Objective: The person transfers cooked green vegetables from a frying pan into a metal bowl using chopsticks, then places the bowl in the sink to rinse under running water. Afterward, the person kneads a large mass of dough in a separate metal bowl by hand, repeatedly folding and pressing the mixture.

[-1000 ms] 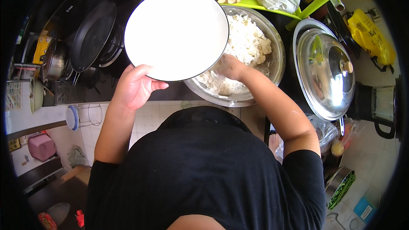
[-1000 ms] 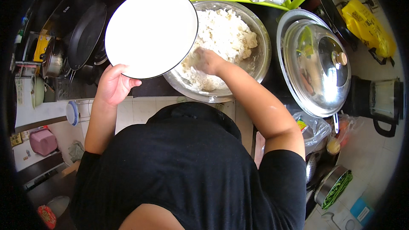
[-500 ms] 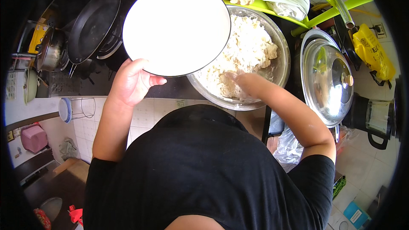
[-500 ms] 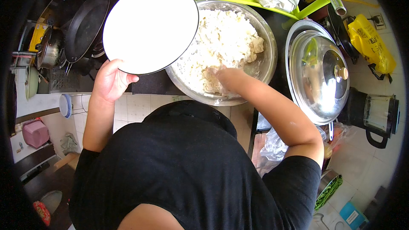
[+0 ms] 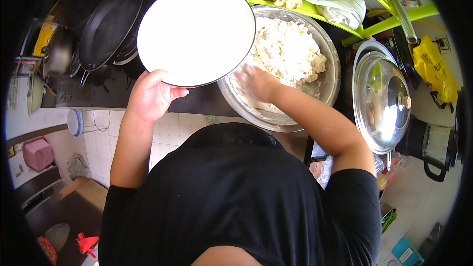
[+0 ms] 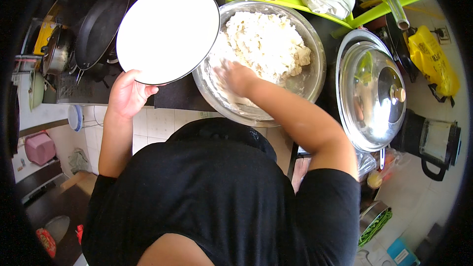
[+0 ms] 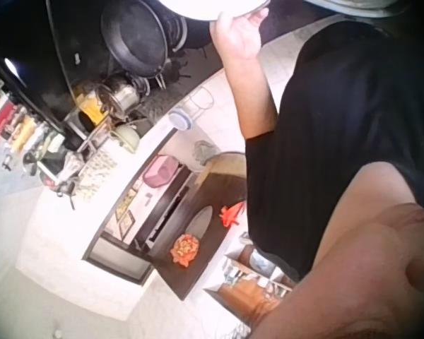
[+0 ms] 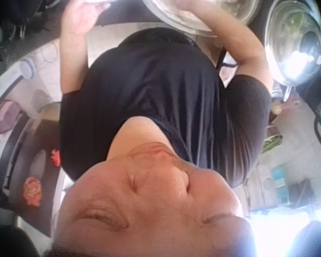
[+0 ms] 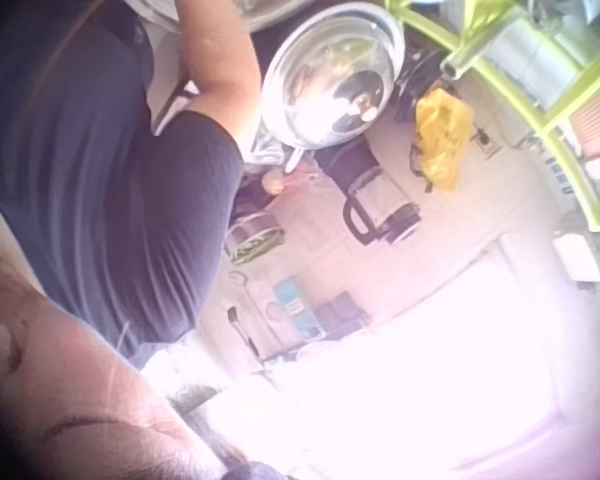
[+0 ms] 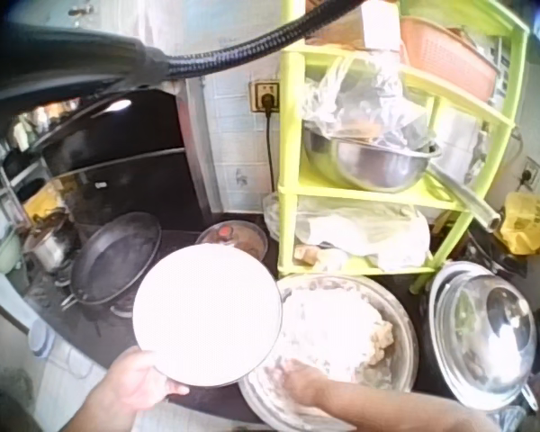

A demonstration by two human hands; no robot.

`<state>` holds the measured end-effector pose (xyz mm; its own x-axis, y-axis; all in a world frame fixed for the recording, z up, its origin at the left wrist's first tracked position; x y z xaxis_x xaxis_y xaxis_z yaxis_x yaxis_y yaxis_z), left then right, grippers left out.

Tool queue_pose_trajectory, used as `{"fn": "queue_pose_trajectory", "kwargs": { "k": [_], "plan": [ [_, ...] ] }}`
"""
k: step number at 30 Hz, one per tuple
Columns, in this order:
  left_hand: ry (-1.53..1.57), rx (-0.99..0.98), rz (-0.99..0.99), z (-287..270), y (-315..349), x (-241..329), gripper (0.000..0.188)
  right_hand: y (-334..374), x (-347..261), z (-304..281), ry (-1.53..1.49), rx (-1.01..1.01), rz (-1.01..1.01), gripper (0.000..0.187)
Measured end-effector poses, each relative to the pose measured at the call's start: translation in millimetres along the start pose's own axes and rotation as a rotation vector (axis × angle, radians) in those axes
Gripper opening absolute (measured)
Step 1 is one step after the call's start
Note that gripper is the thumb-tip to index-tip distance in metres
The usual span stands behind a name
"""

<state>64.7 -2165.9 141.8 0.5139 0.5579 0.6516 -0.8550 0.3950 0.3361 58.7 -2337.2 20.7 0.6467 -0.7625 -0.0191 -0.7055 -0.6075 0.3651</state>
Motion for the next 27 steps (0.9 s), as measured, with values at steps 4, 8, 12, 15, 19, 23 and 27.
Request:
{"fn": "queue_pose_trajectory", "kwargs": {
  "k": [4,8,12,15,19,23,27],
  "plan": [
    [0.04,0.066,-0.004,-17,5,-4,0.03,72,11,-4,0.022,0.27,-0.312,0.05],
    [0.046,0.12,0.022,-27,10,-6,0.03,80,29,29,-0.225,-0.308,0.19,0.056],
    [0.039,0.161,0.027,-28,14,-4,0.026,19,33,23,-0.515,-0.169,0.293,0.06],
    [0.026,0.177,0.034,-30,17,-1,0.026,-8,51,-33,-0.57,0.016,0.334,0.057],
    [0.026,0.158,0.043,-30,15,-4,0.026,-13,13,-34,-0.201,-0.048,0.137,0.06],
    [0.028,0.13,-0.009,-20,14,-10,0.027,27,17,10,-0.127,0.17,-0.141,0.052],
    [-0.001,0.114,-0.032,-15,16,-16,0.027,91,62,15,-0.3,-0.057,0.162,0.041]
  ]
}}
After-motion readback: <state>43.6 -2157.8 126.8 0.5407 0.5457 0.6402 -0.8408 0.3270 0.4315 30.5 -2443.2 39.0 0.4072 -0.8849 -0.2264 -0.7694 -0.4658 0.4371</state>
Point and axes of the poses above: each hand's wrist, its own y-axis away from the middle knuckle, its own z-axis out of the palm, x = y × z, the point moved 10 cm from there along -y, towards the middle knuckle, and after that the axes turned 8 degrees about y, right-handed, at the moved point
